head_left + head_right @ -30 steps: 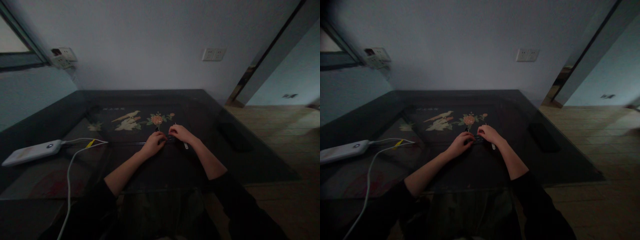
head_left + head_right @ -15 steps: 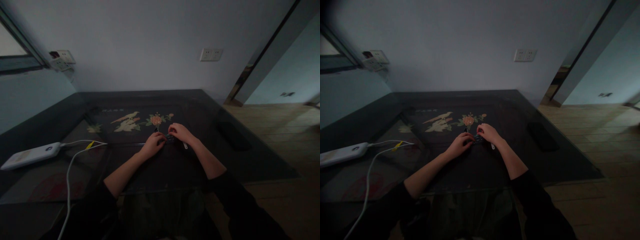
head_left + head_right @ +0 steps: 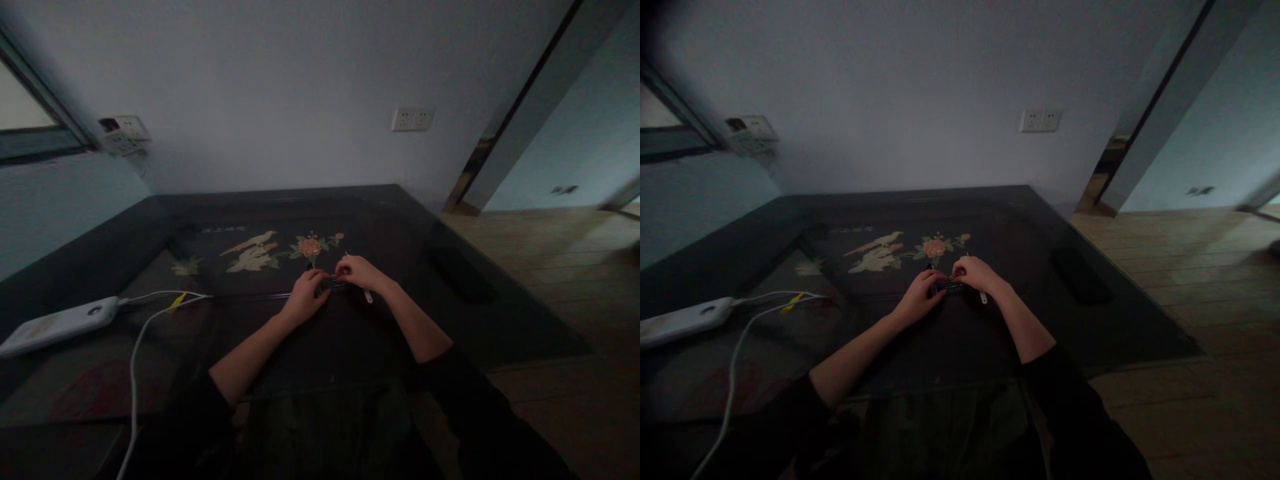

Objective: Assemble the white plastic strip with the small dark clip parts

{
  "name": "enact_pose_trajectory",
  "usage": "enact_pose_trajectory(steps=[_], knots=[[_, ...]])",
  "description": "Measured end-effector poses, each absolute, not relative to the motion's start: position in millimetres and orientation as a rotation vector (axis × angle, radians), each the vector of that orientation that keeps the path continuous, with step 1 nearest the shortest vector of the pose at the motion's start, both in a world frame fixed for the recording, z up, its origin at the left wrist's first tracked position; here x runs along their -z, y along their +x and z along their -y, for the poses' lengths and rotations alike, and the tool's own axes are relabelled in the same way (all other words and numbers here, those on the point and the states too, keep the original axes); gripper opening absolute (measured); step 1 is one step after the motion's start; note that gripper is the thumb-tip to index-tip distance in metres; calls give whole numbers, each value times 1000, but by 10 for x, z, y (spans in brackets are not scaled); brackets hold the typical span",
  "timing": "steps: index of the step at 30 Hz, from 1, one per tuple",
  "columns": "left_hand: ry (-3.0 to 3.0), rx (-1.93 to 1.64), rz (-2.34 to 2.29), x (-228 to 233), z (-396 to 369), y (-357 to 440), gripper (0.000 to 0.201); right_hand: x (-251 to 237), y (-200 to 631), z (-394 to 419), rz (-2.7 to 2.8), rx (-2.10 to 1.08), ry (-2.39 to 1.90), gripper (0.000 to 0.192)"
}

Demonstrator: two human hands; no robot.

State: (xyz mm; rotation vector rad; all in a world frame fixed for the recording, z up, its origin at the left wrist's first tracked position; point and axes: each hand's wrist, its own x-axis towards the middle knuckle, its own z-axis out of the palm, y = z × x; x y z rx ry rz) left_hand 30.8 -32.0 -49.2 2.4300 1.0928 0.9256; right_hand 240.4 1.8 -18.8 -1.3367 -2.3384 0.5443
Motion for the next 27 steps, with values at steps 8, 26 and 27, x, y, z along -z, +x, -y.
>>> enact_pose_trajectory(steps=[8, 26, 27], knots=[[2461, -899, -1212, 525, 312, 361, 39, 220, 2386, -30, 2350, -512, -1365, 12], [2501, -793, -1220, 471, 317, 350, 34, 223, 2315, 10, 2401, -494, -1455, 8], [2502, -788, -1221, 465, 319, 350, 34, 230, 2309, 8, 2404, -488, -1465, 8]])
